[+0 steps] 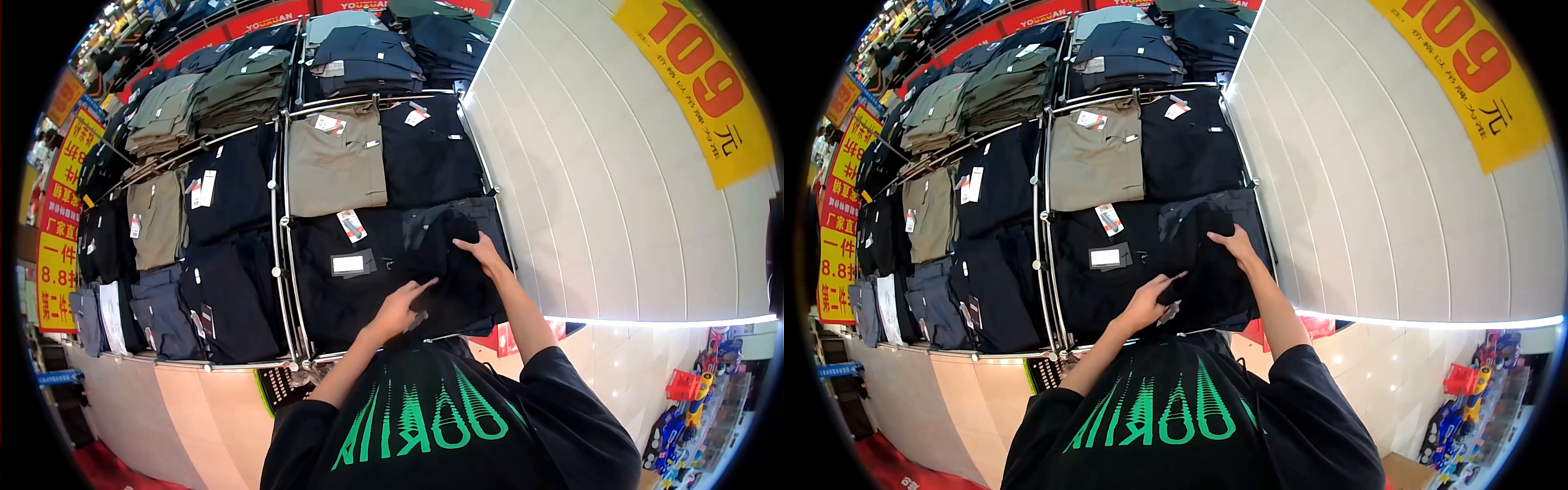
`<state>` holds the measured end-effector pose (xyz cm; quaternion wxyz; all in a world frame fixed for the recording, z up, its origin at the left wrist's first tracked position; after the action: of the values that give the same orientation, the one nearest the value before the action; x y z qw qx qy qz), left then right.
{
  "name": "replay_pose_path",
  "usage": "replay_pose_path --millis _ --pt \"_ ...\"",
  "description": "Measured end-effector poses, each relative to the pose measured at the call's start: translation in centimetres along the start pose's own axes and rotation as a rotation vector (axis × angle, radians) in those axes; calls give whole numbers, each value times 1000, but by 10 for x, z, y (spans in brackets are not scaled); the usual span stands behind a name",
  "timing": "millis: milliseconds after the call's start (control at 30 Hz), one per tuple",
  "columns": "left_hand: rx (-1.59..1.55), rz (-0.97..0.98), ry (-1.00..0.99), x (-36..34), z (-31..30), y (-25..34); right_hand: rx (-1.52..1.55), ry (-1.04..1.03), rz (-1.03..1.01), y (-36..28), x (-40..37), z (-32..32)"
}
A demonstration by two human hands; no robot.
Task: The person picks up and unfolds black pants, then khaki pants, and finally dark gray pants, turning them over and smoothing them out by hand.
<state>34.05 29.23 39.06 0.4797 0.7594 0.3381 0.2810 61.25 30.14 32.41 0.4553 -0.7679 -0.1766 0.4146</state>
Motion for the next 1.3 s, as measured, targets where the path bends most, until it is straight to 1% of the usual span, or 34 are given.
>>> replay_pose_path --millis 67,167,267,300,400,433,533,567,667,733,767,800,867,900,933,1000,1033,1067,1100,1133,1167,1200,1233,1267,1300 --pt "-1 -25 6 -9 -5 9 24 -174 104 -17 -18 4" --pt "-66 -60 69 -26 -13 -4 105 -285 88 -22 -38 -2" --pt "-86 -50 177 -41 -16 -16 54 -234 -60 -18 -49 -17" --pt "-102 -95 158 -42 -18 -15 45 -230 -70 -20 -54 -22" --pt "-27 93 103 -43 -19 -2 208 -309 -30 -22 -70 -34" --pt "5 110 29 -43 -20 4 234 -303 92 -10 -68 -44" --pt "49 252 -34 -44 -12 9 335 -255 101 5 -82 -74" --pt "56 279 -26 -45 -10 10 352 -284 90 22 -80 -90" --pt "28 284 32 -46 -7 16 334 -214 118 42 -97 -127" --pt "29 373 11 -43 -8 19 380 -443 -94 43 -102 -141" --pt "31 418 0 -41 -9 22 298 -379 -150 46 -105 -151" --pt "14 431 51 -41 -14 28 217 -317 -205 35 -116 -156" --pt "-13 456 149 -39 -30 49 186 -291 -400 -28 -157 -144" --pt "2 488 234 -38 -41 62 245 -310 -563 -58 -173 -135" --pt "13 518 303 -40 -49 66 123 -315 -626 -60 -173 -146" --pt "-42 515 426 -46 -64 80 80 -219 -770 -90 -198 -139" --pt "-74 469 421 -51 -73 86 86 -207 -881 -103 -206 -133" --pt "-200 337 369 -55 -85 94 92 -195 -993 -114 -213 -126" --pt "-228 173 324 -66 -87 79 193 -191 -1005 -122 -222 -119" --pt "-252 7 282 -73 -90 70 256 -173 -1005 -131 -231 -110" --pt "-620 -140 250 -76 -94 65 278 -268 -995 -140 -236 -106" --pt "-716 -248 225 -74 -100 71 299 -363 -983 -148 -238 -101" --pt "-806 -326 246 -77 -98 64 344 -382 -995 -154 -237 -94" --pt "-897 -405 263 -80 -95 47 423 -314 -918 -155 -240 -84" --pt "-887 -473 202 -90 -90 21 141 -218 -824 -149 -238 -93"
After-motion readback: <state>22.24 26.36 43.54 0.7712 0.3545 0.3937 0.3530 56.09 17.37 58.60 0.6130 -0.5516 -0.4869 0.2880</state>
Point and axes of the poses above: each hand's wrist, its own x-axis towards the middle knuckle, its own z-axis out of the palm, y = z × x, the point moved 2 cm from there along x, towards the middle knuckle, and after that the axes turned 14 degrees about y, right-handed, at the moved point
